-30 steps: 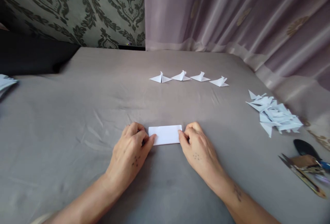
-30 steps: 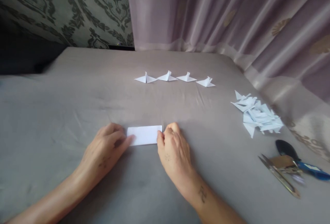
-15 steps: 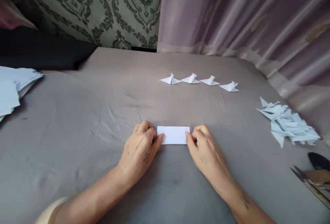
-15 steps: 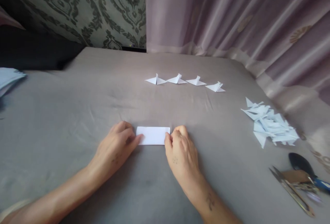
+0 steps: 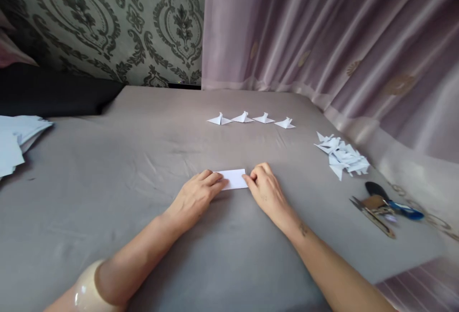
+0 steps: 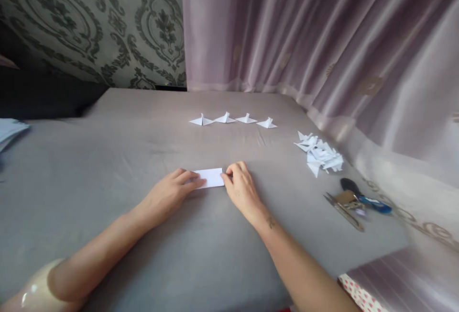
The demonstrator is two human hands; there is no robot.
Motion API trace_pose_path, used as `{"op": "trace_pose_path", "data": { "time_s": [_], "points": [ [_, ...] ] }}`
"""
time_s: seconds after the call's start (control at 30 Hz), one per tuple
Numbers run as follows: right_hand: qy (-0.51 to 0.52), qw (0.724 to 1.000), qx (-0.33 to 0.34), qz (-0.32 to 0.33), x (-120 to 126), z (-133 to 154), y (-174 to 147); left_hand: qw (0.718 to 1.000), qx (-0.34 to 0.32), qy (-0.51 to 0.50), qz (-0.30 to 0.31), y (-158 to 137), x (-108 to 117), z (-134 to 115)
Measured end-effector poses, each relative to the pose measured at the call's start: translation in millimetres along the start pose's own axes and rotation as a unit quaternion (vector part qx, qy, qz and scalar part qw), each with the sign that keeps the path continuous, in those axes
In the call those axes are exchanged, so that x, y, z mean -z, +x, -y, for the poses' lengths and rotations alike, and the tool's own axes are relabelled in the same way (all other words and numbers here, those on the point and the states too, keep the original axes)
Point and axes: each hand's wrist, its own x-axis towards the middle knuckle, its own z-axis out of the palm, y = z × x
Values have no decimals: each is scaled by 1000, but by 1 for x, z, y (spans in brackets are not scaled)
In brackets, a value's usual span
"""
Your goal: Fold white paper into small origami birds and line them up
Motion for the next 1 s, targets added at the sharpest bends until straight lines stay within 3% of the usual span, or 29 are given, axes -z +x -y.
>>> {"op": "trace_pose_path", "data": {
  "time_s": [0.17,0.27,0.33,0.47,0.7,1.0],
  "points": [
    [166,981,-102,9,13,-9,10,999,-16,32,2,0,-1,4],
    [215,971,-98,-34,18,10,11,999,-20,27,8,1,-2,4],
    [234,969,-71,14,14,28,10,1000,-14,20,9,1,-4,4],
    [189,976,-70,89,-4,49,4,1000,20,10,-2,0,-7,5],
    [143,984,-74,75,-19,50,-1,992,110,-66,-12,-7,-2,10],
    [75,983,-129,110,-23,67,0,980,149,-128,12,-10,0,17]
  ]
}}
